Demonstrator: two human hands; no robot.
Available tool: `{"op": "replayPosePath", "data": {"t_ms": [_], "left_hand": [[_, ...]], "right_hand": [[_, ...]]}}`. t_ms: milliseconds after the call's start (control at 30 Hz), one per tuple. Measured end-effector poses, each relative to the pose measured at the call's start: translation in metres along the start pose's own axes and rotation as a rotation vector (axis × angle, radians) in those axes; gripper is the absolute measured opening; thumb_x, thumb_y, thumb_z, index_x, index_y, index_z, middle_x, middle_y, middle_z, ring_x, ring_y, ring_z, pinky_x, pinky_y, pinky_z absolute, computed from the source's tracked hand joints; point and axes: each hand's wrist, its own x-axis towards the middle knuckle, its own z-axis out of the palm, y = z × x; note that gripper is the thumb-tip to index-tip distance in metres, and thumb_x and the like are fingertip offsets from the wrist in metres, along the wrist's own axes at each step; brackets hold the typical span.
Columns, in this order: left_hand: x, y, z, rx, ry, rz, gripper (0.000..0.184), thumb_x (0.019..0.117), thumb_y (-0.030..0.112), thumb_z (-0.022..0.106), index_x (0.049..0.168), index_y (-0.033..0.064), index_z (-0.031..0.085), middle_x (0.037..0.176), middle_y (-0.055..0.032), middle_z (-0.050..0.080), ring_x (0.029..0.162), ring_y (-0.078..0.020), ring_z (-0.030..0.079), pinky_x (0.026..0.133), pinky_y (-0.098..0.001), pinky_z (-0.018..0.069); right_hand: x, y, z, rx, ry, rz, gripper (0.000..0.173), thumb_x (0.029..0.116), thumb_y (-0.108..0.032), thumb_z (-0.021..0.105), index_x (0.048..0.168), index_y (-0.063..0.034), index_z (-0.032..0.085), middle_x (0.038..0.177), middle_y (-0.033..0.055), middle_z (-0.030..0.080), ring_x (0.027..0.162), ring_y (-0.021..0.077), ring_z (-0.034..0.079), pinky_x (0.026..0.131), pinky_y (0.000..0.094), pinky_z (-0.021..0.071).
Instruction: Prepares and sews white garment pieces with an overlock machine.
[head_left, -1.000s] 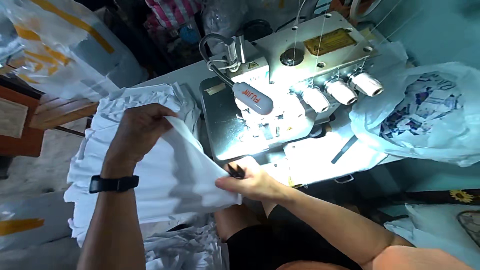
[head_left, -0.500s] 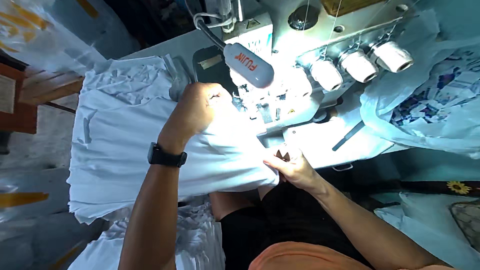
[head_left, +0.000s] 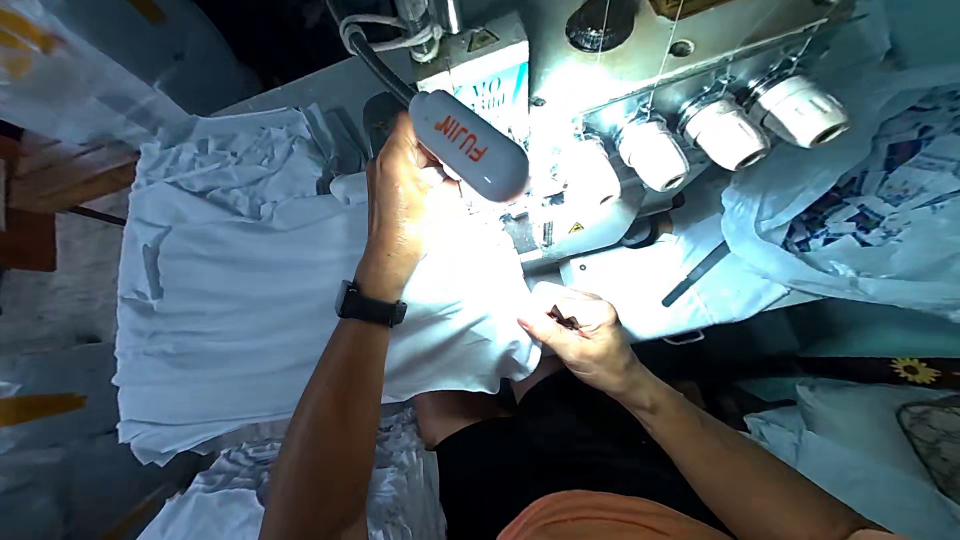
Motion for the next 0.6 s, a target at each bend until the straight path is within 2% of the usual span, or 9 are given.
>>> {"op": "replayPosePath", "data": {"t_ms": [133, 300, 400, 433, 467, 500, 533, 567, 600], "left_hand": [[0.0, -0.004, -0.001, -0.061, -0.006, 0.016, 0.045, 0.0785, 0.003, 0.076, 0.119, -0.0033, 0.058, 0.102, -0.0012, 0.072, 0.098, 0.0049, 0.065, 0.091, -0.0167, 0.0513], [0.003, -0.002, 0.002, -0.041, 0.002, 0.013, 0.048, 0.0774, 0.005, 0.078, 0.12, -0.0037, 0.059, 0.104, -0.0025, 0.073, 0.1, 0.0037, 0.065, 0.093, -0.0179, 0.0502], [-0.006, -0.006, -0.007, -0.024, -0.024, 0.005, 0.057, 0.0781, 0.009, 0.08, 0.127, -0.0075, 0.057, 0.113, -0.0087, 0.07, 0.106, -0.0021, 0.066, 0.096, -0.0219, 0.0531], [-0.015, -0.005, -0.014, 0.003, -0.076, -0.036, 0.059, 0.0807, 0.01, 0.08, 0.131, -0.0068, 0.053, 0.118, -0.0107, 0.067, 0.107, -0.0048, 0.064, 0.096, -0.0245, 0.0537], [-0.025, -0.002, -0.022, 0.027, -0.149, -0.084, 0.055, 0.0864, 0.006, 0.076, 0.133, -0.0059, 0.051, 0.119, -0.0127, 0.064, 0.105, -0.0076, 0.063, 0.094, -0.0281, 0.053], [-0.033, -0.001, -0.029, 0.031, -0.197, -0.11, 0.04, 0.0902, 0.002, 0.071, 0.125, -0.0075, 0.055, 0.11, -0.0134, 0.065, 0.096, -0.0095, 0.063, 0.087, -0.0309, 0.0529], [-0.039, -0.004, -0.037, -0.009, -0.24, -0.093, 0.02, 0.0947, -0.002, 0.064, 0.11, -0.0118, 0.057, 0.096, -0.0112, 0.063, 0.085, -0.0076, 0.061, 0.08, -0.0273, 0.0524], [-0.047, -0.021, -0.05, -0.001, -0.274, -0.033, 0.014, 0.0962, 0.002, 0.059, 0.101, -0.0103, 0.062, 0.088, -0.0016, 0.067, 0.083, 0.0016, 0.063, 0.08, -0.0187, 0.0539], [-0.052, -0.025, -0.059, 0.026, -0.305, -0.003, 0.02, 0.0981, 0.004, 0.056, 0.1, -0.0154, 0.062, 0.088, -0.0042, 0.066, 0.084, 0.002, 0.062, 0.082, -0.0174, 0.0528]], "right_hand": [[0.001, -0.003, 0.002, 0.014, -0.026, 0.0, 0.029, 0.0914, 0.0, 0.064, 0.063, -0.0029, 0.057, 0.066, -0.005, 0.05, 0.063, -0.006, 0.046, 0.058, 0.0078, 0.0379], [0.001, -0.001, 0.002, 0.012, 0.011, 0.031, 0.027, 0.0891, 0.0, 0.065, 0.063, -0.0034, 0.058, 0.067, -0.0057, 0.051, 0.063, -0.0066, 0.047, 0.058, 0.0077, 0.0395], [0.002, 0.0, 0.013, 0.058, -0.004, 0.047, 0.025, 0.0882, 0.004, 0.063, 0.064, 0.0018, 0.061, 0.065, -0.0024, 0.053, 0.064, -0.0044, 0.05, 0.059, 0.0099, 0.0436], [0.001, 0.001, 0.015, 0.056, -0.015, 0.039, 0.024, 0.0893, 0.004, 0.063, 0.065, 0.0037, 0.061, 0.065, 0.0003, 0.054, 0.064, -0.0019, 0.051, 0.06, 0.012, 0.0438], [0.0, 0.001, 0.014, 0.029, -0.03, 0.02, 0.023, 0.0898, 0.004, 0.062, 0.066, 0.006, 0.061, 0.066, 0.0045, 0.055, 0.065, 0.0023, 0.052, 0.062, 0.0151, 0.0437], [0.0, -0.001, 0.009, -0.023, -0.048, -0.021, 0.022, 0.0904, 0.003, 0.063, 0.069, 0.0083, 0.063, 0.068, 0.0099, 0.058, 0.067, 0.0083, 0.054, 0.064, 0.0194, 0.0444], [0.0, -0.006, 0.001, -0.105, -0.067, -0.064, 0.021, 0.091, 0.001, 0.065, 0.071, 0.0094, 0.066, 0.069, 0.0147, 0.061, 0.069, 0.0146, 0.058, 0.065, 0.0239, 0.0462], [0.0, -0.014, -0.011, -0.19, -0.086, -0.079, 0.02, 0.0915, -0.002, 0.067, 0.076, 0.0097, 0.071, 0.071, 0.0169, 0.064, 0.069, 0.0183, 0.062, 0.065, 0.0271, 0.0478], [0.0, -0.024, -0.025, -0.269, -0.097, -0.058, 0.02, 0.0928, -0.006, 0.069, 0.08, 0.0083, 0.074, 0.074, 0.0166, 0.067, 0.071, 0.0197, 0.064, 0.066, 0.0295, 0.0496]]}}
